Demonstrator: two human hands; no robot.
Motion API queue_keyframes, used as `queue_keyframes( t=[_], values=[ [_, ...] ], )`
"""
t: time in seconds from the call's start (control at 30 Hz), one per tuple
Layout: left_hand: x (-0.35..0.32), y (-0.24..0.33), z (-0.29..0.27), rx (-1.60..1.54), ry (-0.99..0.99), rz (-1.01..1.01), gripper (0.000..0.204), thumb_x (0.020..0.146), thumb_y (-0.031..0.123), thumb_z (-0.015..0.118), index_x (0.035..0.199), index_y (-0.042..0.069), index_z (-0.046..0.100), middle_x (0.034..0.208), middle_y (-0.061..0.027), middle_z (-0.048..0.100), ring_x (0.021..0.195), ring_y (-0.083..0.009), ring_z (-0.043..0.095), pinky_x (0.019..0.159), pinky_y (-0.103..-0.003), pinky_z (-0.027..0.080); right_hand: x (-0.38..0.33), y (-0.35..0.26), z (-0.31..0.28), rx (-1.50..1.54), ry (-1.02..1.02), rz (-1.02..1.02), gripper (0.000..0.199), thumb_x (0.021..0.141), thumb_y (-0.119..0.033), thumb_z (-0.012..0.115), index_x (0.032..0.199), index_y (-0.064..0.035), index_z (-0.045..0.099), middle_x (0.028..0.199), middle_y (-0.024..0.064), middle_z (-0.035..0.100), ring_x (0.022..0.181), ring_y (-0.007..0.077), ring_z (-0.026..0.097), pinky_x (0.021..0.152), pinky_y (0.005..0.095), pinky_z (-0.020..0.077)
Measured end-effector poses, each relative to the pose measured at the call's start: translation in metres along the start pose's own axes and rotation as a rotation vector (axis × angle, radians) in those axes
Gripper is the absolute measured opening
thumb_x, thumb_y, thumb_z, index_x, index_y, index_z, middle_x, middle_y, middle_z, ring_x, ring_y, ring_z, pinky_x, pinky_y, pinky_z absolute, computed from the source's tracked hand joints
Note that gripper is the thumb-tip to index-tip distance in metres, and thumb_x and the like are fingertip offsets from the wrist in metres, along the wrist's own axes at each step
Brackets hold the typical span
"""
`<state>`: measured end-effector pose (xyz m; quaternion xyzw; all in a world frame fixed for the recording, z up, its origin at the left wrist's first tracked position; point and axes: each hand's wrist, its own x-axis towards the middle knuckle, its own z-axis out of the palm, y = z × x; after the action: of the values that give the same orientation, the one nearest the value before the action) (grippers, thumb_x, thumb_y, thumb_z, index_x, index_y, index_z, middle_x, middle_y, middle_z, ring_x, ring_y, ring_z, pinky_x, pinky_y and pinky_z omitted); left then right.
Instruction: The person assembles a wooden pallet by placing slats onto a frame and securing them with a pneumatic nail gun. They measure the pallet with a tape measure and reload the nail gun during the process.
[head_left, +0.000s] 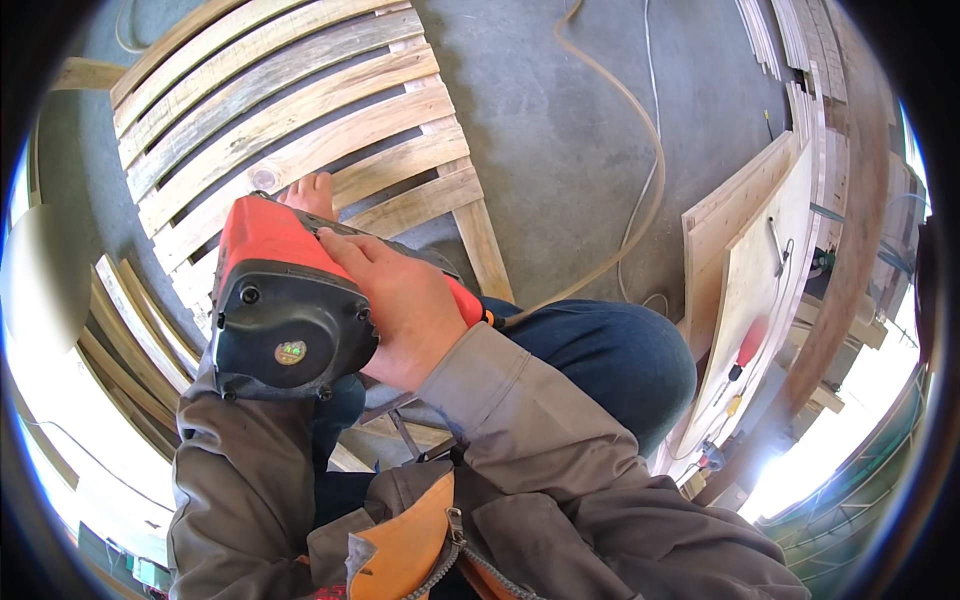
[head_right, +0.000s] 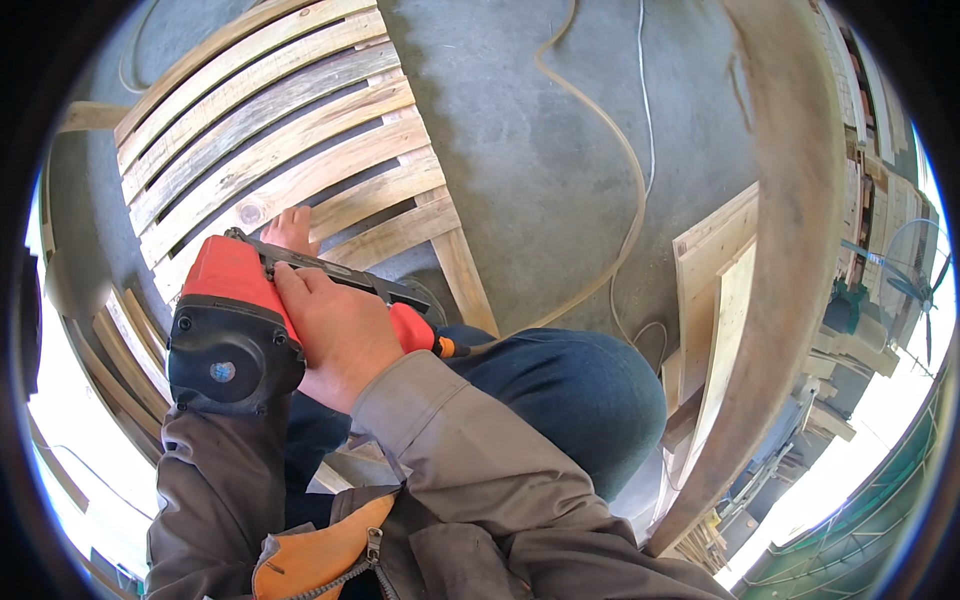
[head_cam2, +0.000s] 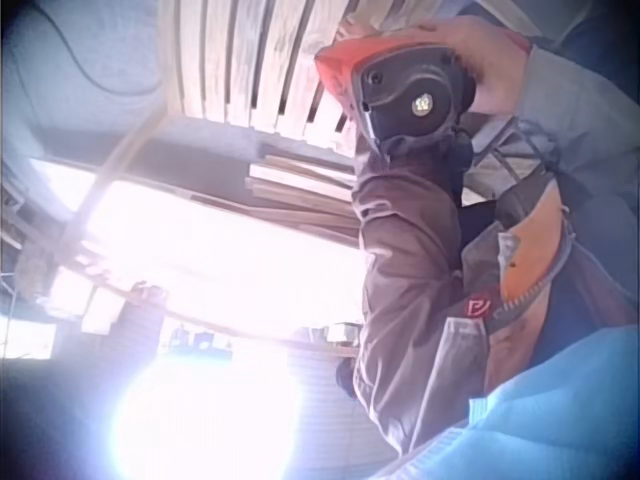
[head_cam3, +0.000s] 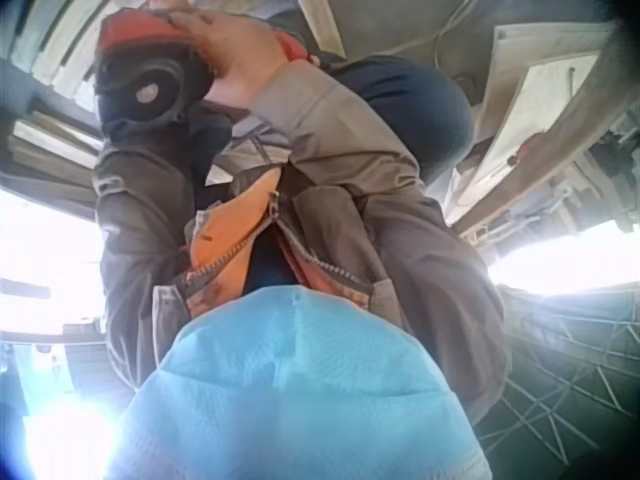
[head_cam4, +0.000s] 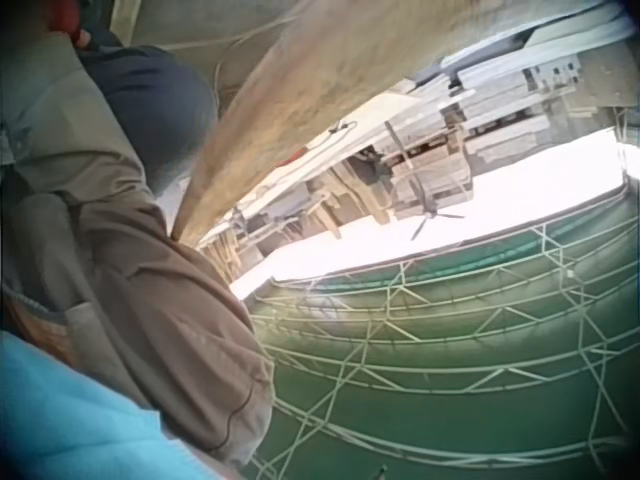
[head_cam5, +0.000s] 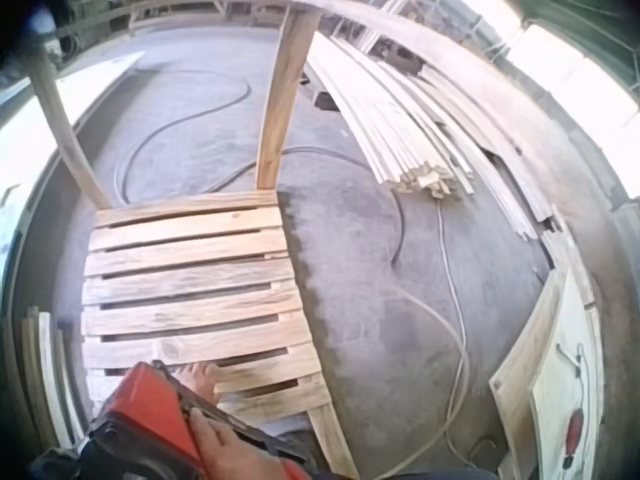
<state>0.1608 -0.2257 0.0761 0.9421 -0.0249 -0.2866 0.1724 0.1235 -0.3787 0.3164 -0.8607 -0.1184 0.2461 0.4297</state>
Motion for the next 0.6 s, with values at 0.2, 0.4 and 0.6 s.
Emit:
queue_keyframes(
  t=[0.2, 0.4, 0.6],
  values=[
    [-0.003, -0.003, -0.01, 0.009, -0.017, -0.064, 0.06, 0.074, 0.017, 0.075, 0.128, 0.011, 0.052, 0.129, -0.0137, 0.055, 0.126, -0.0329, 0.052, 0.103, -0.048, 0.043, 0.001, 0.0, 0.001, -0.032, -0.036, -0.019, 0.074, 0.074, -0.026, 0.077, 0.137, -0.0004, 0.048, 0.119, 0.0188, 0.061, 0.105, 0.0354, 0.064, 0.087, 0.0415, 0.0533],
    [-0.005, -0.011, 0.005, -0.001, 0.062, 0.032, 0.066, 0.073, 0.018, 0.076, 0.133, 0.012, 0.051, 0.136, -0.0118, 0.054, 0.13, -0.0308, 0.05, 0.106, -0.047, 0.041, -0.001, 0.004, 0.006, -0.052, 0.016, -0.061, 0.074, 0.073, -0.025, 0.078, 0.135, 0.0008, 0.048, 0.114, 0.0176, 0.062, 0.101, 0.0335, 0.065, 0.083, 0.0422, 0.0538],
    [-0.005, -0.022, 0.02, -0.042, 0.168, 0.091, 0.066, 0.075, 0.017, 0.076, 0.136, 0.008, 0.051, 0.139, -0.0137, 0.053, 0.13, -0.0329, 0.05, 0.106, -0.046, 0.042, -0.004, 0.002, 0.006, -0.004, -0.037, -0.01, 0.071, 0.074, -0.024, 0.076, 0.135, 0.0001, 0.049, 0.122, 0.0201, 0.061, 0.108, 0.0376, 0.062, 0.089, 0.0424, 0.0524]
  ],
)
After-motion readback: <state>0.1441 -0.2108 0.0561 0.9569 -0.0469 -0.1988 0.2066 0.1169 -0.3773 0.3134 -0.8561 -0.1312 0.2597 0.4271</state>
